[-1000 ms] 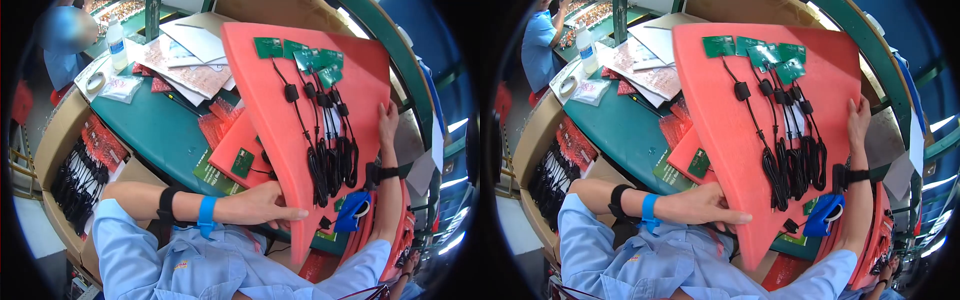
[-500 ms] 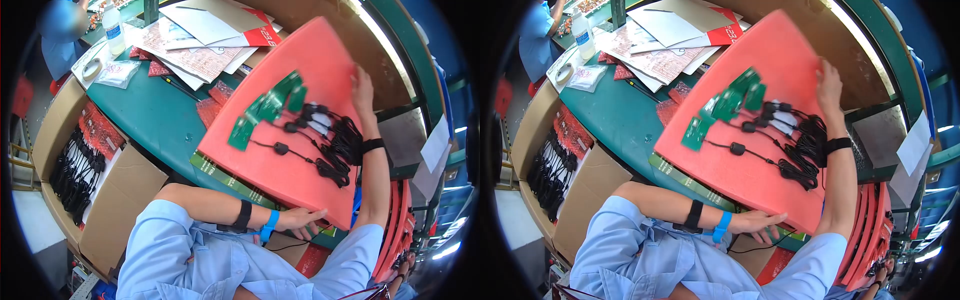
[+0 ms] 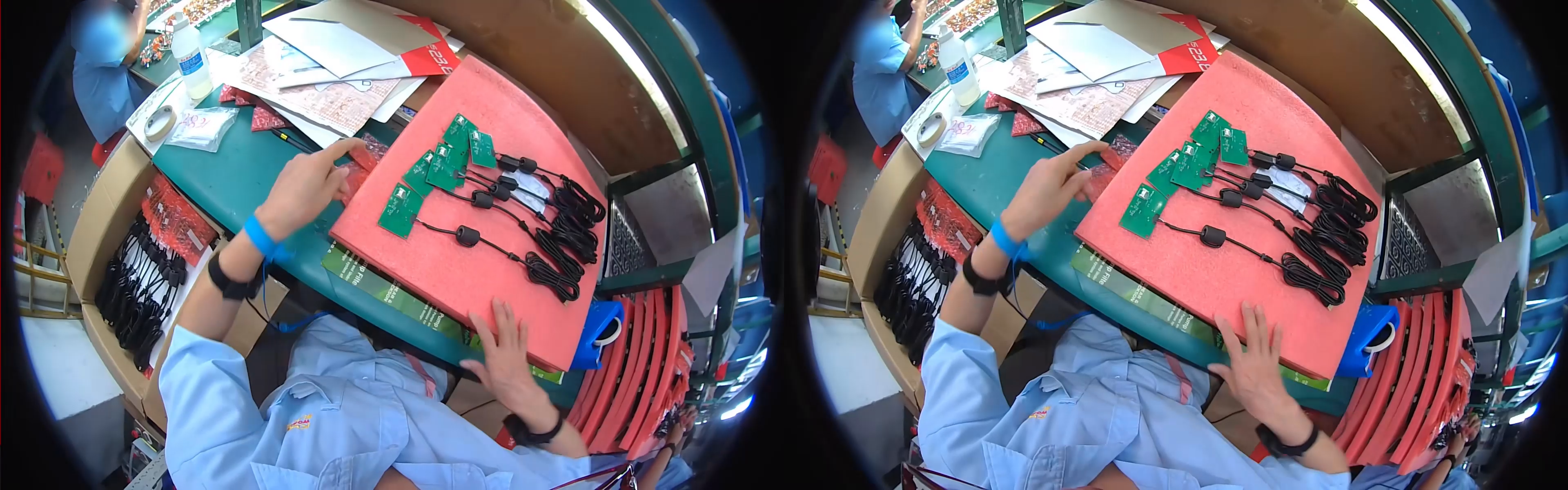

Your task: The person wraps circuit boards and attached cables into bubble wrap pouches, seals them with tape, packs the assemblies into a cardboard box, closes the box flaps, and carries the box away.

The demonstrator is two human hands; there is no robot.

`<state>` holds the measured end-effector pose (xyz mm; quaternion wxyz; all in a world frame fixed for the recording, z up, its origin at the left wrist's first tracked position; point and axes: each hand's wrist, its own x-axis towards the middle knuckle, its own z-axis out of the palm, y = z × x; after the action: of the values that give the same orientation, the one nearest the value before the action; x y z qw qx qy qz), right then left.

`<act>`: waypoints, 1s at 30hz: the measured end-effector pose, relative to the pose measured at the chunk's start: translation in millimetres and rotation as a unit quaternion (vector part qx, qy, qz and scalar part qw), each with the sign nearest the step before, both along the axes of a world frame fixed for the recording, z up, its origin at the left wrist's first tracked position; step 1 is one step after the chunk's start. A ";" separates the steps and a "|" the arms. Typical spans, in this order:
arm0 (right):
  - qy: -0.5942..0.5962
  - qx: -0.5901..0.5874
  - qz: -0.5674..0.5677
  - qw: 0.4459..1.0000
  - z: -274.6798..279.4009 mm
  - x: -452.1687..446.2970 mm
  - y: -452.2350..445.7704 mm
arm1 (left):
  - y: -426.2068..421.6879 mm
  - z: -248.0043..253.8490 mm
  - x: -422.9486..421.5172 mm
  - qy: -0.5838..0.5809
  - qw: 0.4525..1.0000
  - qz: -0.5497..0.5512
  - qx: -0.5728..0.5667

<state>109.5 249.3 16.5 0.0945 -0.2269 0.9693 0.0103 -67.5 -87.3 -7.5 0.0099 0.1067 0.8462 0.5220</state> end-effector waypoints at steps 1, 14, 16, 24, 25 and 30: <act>0.054 0.000 -0.010 0.998 -16.0 2.7 -3.8 | -0.9 -7.2 -11.7 -0.016 0.998 -0.003 -0.058; 0.300 -0.276 -0.008 0.913 -37.9 -117.9 -80.8 | -9.2 -38.6 -33.7 0.220 0.955 0.061 -0.189; 0.248 -0.231 0.003 0.941 -46.7 -128.5 -80.9 | -23.8 -24.6 -18.9 0.224 0.963 0.080 -0.126; 0.207 -0.539 -0.058 0.815 -14.4 -110.4 -64.8 | -28.1 21.8 18.0 0.139 0.959 0.009 0.248; 0.261 -0.574 -0.042 0.775 -6.1 -104.9 -62.6 | -22.8 25.3 18.4 0.114 0.955 -0.025 0.272; 0.369 -0.571 0.004 0.733 15.1 -90.4 -57.8 | 14.9 30.3 16.4 -0.091 0.947 -0.064 0.300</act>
<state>19.1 191.5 31.7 -0.4183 -0.2202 0.7504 -0.4619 -51.1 -72.4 22.8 0.0873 0.1107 0.6373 0.7576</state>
